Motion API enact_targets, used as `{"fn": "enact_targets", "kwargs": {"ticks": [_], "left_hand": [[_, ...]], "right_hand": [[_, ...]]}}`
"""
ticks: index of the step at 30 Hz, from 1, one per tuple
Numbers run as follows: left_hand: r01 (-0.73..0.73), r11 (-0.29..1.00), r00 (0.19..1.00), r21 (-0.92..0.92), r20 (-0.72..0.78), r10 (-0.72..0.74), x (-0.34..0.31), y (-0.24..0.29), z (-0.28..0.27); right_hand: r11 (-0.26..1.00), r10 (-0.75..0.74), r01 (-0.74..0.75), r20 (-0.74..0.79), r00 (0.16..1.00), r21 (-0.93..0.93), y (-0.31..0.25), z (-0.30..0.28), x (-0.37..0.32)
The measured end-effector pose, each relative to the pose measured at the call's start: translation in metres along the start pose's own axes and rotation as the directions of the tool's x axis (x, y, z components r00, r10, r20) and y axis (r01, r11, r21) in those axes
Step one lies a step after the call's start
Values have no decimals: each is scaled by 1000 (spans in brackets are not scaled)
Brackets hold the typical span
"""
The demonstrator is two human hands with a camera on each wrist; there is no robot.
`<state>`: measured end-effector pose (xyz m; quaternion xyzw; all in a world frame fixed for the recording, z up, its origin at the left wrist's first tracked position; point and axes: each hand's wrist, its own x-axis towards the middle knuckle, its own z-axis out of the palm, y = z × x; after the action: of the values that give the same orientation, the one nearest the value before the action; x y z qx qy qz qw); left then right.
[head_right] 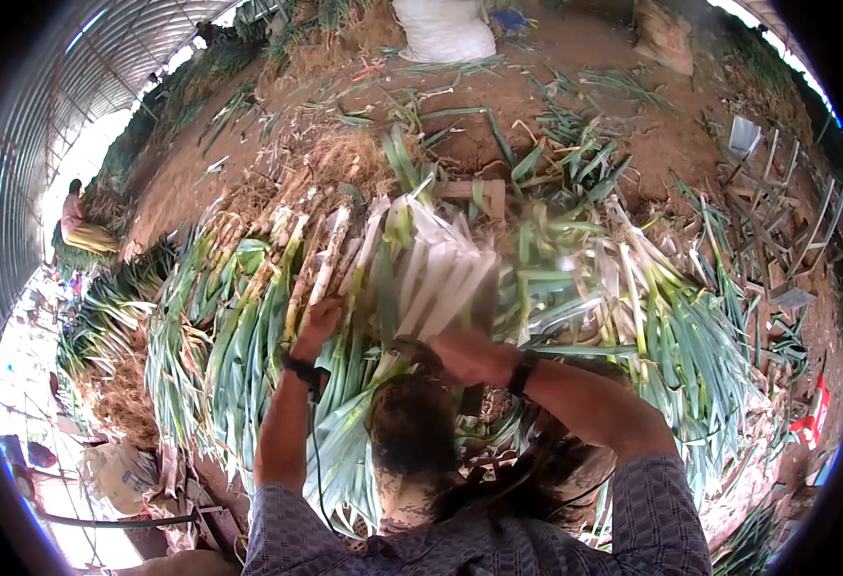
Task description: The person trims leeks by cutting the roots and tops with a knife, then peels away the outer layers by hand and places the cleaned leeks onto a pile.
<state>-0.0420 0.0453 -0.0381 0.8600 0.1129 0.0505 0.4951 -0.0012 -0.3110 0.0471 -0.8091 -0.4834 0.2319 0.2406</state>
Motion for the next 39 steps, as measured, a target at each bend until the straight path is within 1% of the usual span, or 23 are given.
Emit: {"fn": "enact_targets", "kwargs": {"ticks": [1, 3, 4, 7, 9, 10, 12, 13, 16, 17, 18, 19, 21, 22, 25, 28, 30, 31, 33, 34, 36, 37, 39], "left_hand": [[2, 1000, 1000, 25, 28, -3, 0, 4, -3], [-77, 993, 993, 85, 92, 69, -3, 4, -10], [-60, 989, 992, 138, 121, 43, 1, 1, -11], [22, 999, 996, 25, 88, -24, -4, -2, -11], [30, 990, 999, 136, -29, -26, -10, -1, -7], [39, 981, 996, 189, -88, -23, -13, 3, -5], [56, 991, 997, 125, -53, -50, -12, -10, -1], [63, 994, 998, 92, -32, -60, -10, -16, 2], [36, 999, 976, 33, 215, -42, -7, -24, 5], [14, 1000, 964, 8, 265, -16, -7, -24, 5], [-5, 1000, 950, -18, 313, 10, -9, -13, 3], [-24, 999, 933, -44, 357, 39, -10, -4, 2], [19, 999, 938, 48, 345, -35, -10, 7, 4], [42, 995, 939, 94, 336, -72, -9, 10, 5], [7, 999, 949, -54, 315, 11, -7, -13, 12], [-235, 968, 940, 89, 275, 203, -7, -15, 12], [35, 999, 956, -8, 293, -31, -12, -3, 10], [171, 984, 940, -54, 309, -146, -15, 3, 10], [298, 944, 922, -144, 298, -246, -18, 8, 14], [358, 914, 909, -191, 295, -295, -19, 7, 13], [329, 919, 917, -219, 307, -255, -19, -2, 13], [314, 920, 920, -233, 313, -235, -19, -4, 13], [328, 929, 916, -175, 298, -267, -17, 0, 13]], "right_hand": [[1000, 14, -13, -11, 1000, 17, 1, 0, 1], [998, 43, -41, -34, 999, 58, 2, 5, 2], [997, 61, -60, -27, 998, 46, 3, 6, 3], [996, 89, -90, 3, 996, 29, -4, -4, 8], [996, 73, -75, 52, 996, 44, -13, -12, 6], [993, 105, -105, 3, 994, 52, -6, -7, 8], [983, 175, -168, -102, 979, 69, 14, 4, 15], [978, 196, -187, -108, 975, 87, 16, 1, 14], [965, 249, -236, -121, 961, 116, 25, -4, 16], [962, 261, -248, -127, 957, 111, 32, 0, 20], [960, 272, -259, -133, 953, 107, 36, 2, 22], [954, 280, -262, -119, 953, 146, 30, -8, 21], [938, 291, -265, -92, 952, 223, 18, -26, 21], [938, 290, -262, -99, 952, 226, 18, -29, 25], [936, 297, -259, -137, 945, 240, 25, -32, 38], [922, 333, -277, -190, 923, 271, 39, -32, 55], [910, 349, -281, -200, 915, 304, 44, -36, 67], [891, 384, -314, -174, 907, 329, 37, -44, 70], [845, 451, -381, -117, 885, 376, 24, -56, 74], [837, 459, -372, -143, 877, 402, 26, -55, 78], [823, 472, -351, -192, 861, 447, 36, -46, 88], [837, 469, -369, -182, 864, 405, 44, -39, 95], [859, 468, -403, -166, 868, 316, 48, -37, 102]]}}
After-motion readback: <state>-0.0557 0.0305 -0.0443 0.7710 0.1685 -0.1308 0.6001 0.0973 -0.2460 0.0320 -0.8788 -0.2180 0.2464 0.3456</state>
